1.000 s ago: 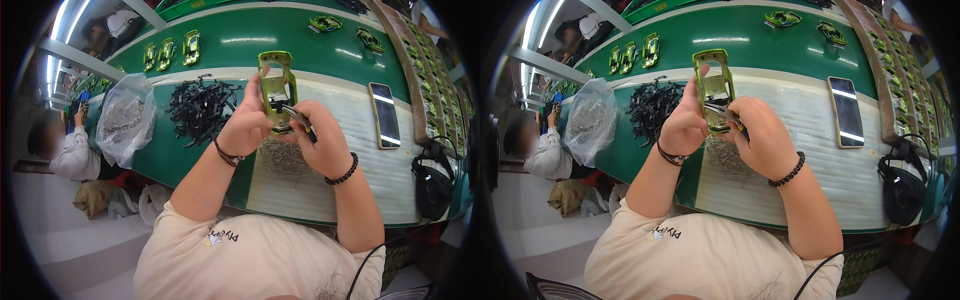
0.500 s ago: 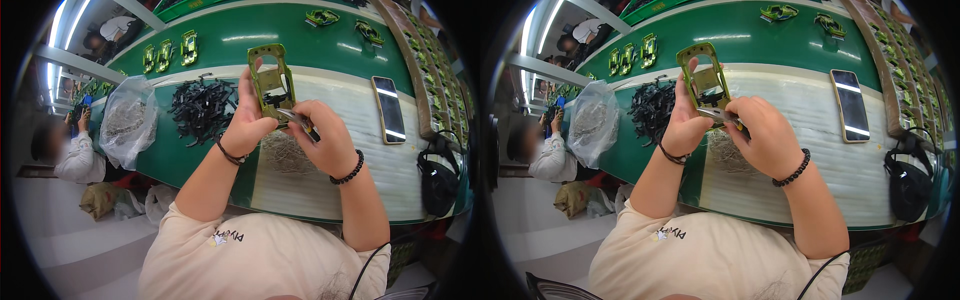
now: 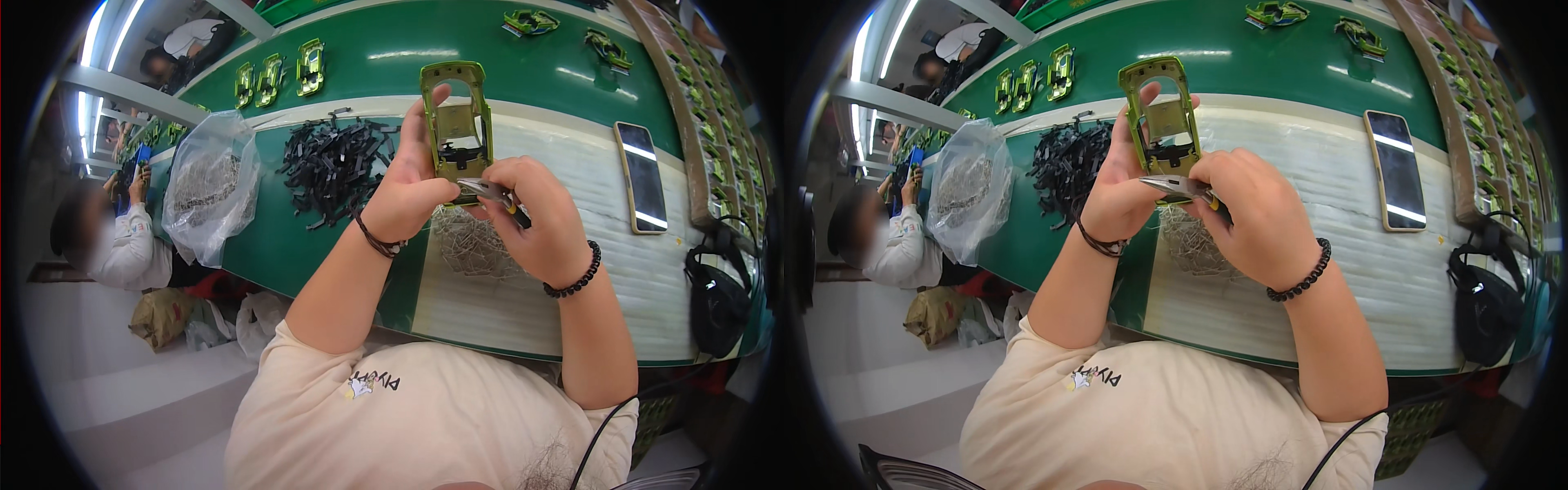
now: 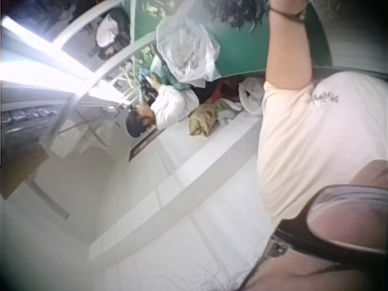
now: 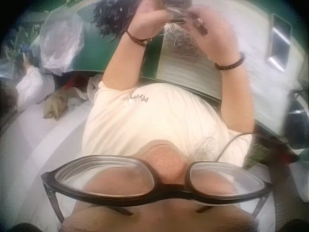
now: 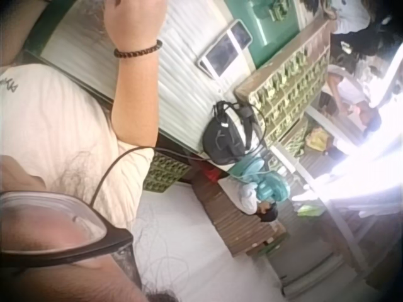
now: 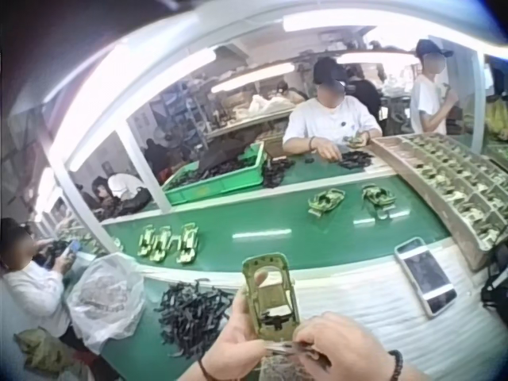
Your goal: Assembling small toy car components using pliers at a factory workbench.
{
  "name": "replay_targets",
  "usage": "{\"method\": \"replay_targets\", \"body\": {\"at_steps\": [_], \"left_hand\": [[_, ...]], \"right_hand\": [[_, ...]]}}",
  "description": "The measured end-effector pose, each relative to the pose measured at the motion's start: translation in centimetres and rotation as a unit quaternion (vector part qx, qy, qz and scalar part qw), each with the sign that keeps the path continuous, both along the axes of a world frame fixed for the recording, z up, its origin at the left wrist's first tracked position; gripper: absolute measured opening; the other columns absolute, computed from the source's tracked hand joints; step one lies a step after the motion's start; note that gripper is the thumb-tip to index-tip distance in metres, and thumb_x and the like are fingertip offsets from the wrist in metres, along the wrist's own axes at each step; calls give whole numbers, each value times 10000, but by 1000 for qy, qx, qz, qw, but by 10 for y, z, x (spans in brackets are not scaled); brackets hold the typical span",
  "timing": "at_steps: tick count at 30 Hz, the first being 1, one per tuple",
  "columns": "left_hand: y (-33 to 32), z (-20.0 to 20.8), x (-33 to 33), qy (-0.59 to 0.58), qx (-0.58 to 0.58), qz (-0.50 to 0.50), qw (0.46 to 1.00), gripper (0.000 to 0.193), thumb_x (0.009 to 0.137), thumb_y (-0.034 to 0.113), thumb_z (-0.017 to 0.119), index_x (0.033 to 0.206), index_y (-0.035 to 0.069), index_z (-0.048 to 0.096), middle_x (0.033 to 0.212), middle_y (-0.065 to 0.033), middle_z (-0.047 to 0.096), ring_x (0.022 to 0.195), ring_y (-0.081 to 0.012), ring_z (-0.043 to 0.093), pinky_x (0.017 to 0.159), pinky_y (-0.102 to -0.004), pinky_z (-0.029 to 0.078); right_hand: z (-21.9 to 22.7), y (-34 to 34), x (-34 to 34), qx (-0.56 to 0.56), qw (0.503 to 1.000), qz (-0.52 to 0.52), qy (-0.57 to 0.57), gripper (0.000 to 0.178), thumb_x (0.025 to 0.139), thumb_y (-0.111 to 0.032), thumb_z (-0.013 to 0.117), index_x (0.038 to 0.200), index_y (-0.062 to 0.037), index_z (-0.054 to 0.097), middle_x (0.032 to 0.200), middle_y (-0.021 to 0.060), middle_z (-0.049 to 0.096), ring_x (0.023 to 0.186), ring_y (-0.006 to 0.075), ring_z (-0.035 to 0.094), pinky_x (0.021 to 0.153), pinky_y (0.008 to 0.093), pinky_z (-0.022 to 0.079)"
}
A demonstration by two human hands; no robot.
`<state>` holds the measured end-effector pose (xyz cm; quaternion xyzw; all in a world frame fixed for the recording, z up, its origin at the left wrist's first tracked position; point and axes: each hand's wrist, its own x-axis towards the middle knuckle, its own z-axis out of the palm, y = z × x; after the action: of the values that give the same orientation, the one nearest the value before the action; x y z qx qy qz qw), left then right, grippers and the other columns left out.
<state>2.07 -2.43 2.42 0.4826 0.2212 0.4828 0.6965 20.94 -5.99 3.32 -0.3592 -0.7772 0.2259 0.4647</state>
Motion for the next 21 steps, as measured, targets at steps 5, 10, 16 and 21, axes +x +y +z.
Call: {"method": "replay_targets", "body": {"at_steps": [5,10,16,21], "left_hand": [[4,-8,1,2,12,-20,1000,875,862,-97,552,1550,236,127,1429,-246,448,1166,-305,608,948,-413,530],[1,-10,2,64,50,4,997,893,873,-136,493,1548,253,57,1351,-223,516,1185,-279,589,964,-413,517],[-7,-7,6,189,166,31,967,911,877,-163,426,1545,266,-21,1378,-196,465,1223,-292,554,1026,-451,482],[-11,6,15,63,35,104,992,907,865,-186,321,1491,300,-121,1361,-142,390,1170,-374,601,967,-524,518]], "right_hand": [[-3,1,-1,49,999,-4,-18,332,700,57,730,959,-57,557,858,81,606,766,285,572,682,390,478],[-9,-2,-9,50,995,-86,-21,339,716,79,699,982,-41,527,844,94,585,757,303,574,693,393,482],[-9,-7,-17,37,978,-206,19,397,776,11,710,1073,25,446,1047,206,486,856,352,533,698,391,479],[-6,-8,-12,-77,985,-156,18,371,838,-134,679,1107,32,486,988,177,535,850,353,573,684,398,484]]}}
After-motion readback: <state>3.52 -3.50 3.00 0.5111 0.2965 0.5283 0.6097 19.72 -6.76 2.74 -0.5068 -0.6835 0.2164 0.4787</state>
